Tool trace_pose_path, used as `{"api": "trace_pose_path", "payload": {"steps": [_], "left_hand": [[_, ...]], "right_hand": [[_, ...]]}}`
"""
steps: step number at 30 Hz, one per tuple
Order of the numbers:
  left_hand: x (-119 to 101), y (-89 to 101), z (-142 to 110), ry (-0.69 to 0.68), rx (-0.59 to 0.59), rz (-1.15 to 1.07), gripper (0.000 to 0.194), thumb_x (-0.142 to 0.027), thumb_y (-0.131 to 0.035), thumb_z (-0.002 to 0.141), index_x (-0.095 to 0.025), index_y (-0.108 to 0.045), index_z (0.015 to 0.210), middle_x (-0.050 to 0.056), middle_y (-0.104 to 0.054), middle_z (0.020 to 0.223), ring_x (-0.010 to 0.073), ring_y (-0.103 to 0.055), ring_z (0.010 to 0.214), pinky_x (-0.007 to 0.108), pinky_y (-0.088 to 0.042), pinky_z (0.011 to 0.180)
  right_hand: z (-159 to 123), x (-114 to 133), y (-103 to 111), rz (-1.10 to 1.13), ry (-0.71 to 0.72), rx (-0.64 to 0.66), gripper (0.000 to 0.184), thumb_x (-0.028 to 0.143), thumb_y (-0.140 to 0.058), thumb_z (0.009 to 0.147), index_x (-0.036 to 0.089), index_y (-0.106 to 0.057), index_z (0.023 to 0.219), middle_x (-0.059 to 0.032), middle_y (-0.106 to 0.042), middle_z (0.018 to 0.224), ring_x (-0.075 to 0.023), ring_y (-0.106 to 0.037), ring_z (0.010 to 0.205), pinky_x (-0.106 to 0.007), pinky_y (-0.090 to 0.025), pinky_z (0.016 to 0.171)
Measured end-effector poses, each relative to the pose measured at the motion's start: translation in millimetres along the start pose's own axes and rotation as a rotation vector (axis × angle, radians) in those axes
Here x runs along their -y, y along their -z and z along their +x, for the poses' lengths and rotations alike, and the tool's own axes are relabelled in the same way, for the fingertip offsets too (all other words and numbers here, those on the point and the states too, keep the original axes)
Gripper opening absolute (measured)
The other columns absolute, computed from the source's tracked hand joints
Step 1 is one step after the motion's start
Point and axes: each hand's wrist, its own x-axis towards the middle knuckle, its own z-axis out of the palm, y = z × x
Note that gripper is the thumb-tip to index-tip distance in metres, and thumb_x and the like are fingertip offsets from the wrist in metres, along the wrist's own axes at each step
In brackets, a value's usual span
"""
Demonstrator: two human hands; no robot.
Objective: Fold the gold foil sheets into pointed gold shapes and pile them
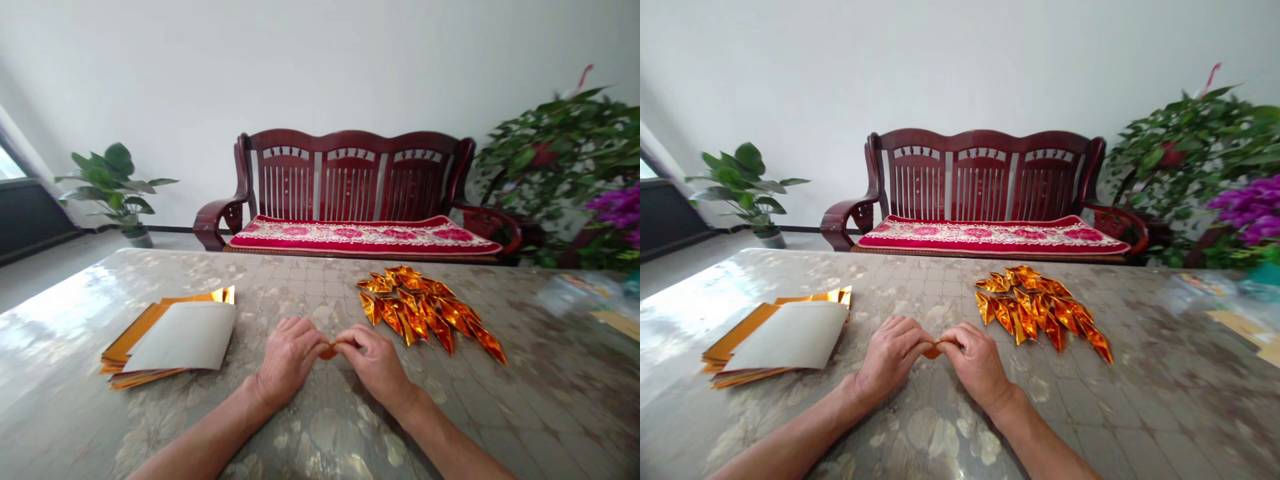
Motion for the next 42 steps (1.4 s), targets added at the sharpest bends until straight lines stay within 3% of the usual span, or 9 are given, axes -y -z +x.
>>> {"api": "trace_pose_path", "payload": {"steps": [8, 14, 20, 29, 35, 42], "left_hand": [[-1, -7.6, -2, 0.236, 0.015, -0.242, 0.018, -0.021, -0.061, 0.093, -0.021, -0.069, 0.076, -0.001, -0.065, 0.077, 0.0150, -0.060, 0.078, 0.027, -0.039, 0.076], [1, -10.5, -2, 0.273, 0.033, -0.297, 0.018, -0.019, -0.059, 0.092, -0.020, -0.068, 0.076, -0.001, -0.065, 0.077, 0.0155, -0.060, 0.078, 0.026, -0.040, 0.075], [3, -10.0, -4, 0.228, 0.020, -0.247, 0.018, -0.021, -0.059, 0.093, -0.020, -0.067, 0.077, 0.000, -0.064, 0.077, 0.0160, -0.058, 0.079, 0.028, -0.038, 0.076], [1, -7.1, -5, 0.118, 0.023, -0.050, 0.016, -0.025, -0.061, 0.094, -0.021, -0.065, 0.079, 0.000, -0.064, 0.079, 0.0174, -0.055, 0.078, 0.031, -0.034, 0.073], [-9, -6.7, -1, -0.062, 0.008, 0.120, 0.018, -0.029, -0.054, 0.098, -0.022, -0.067, 0.087, 0.001, -0.065, 0.078, 0.0186, -0.055, 0.077, 0.033, -0.034, 0.073], [-7, -9.5, 5, -0.057, 0.038, 0.084, 0.023, -0.029, -0.057, 0.096, -0.021, -0.064, 0.076, 0.000, -0.064, 0.074, 0.0178, -0.055, 0.073, 0.032, -0.035, 0.071]], "right_hand": [[-1, -4, -2, 0.133, -0.182, -0.076, 0.003, 0.022, -0.074, 0.077, 0.022, -0.073, 0.079, 0.0031, -0.067, 0.069, -0.0127, -0.058, 0.061, -0.022, -0.044, 0.060], [-1, -6, 0, 0.139, -0.118, -0.079, 0.014, 0.021, -0.073, 0.078, 0.023, -0.076, 0.091, 0.0016, -0.069, 0.074, -0.0137, -0.060, 0.065, -0.023, -0.047, 0.063], [1, -9, 3, 0.101, -0.026, -0.026, 0.010, 0.022, -0.070, 0.084, 0.024, -0.075, 0.092, 0.0005, -0.071, 0.079, -0.0144, -0.065, 0.073, -0.023, -0.047, 0.069], [2, -4, 12, -0.017, -0.021, 0.097, 0.012, 0.023, -0.066, 0.089, 0.023, -0.071, 0.078, 0.0023, -0.068, 0.074, -0.0126, -0.062, 0.071, -0.021, -0.042, 0.067], [1, -6, 7, -0.070, -0.036, 0.108, 0.018, 0.026, -0.064, 0.090, 0.022, -0.069, 0.074, 0.0018, -0.067, 0.072, -0.0129, -0.061, 0.069, -0.022, -0.040, 0.064], [1, -1, 2, -0.008, -0.125, 0.075, 0.017, 0.023, -0.065, 0.086, 0.021, -0.070, 0.070, 0.0023, -0.068, 0.068, -0.0118, -0.058, 0.063, -0.021, -0.040, 0.061]]}}
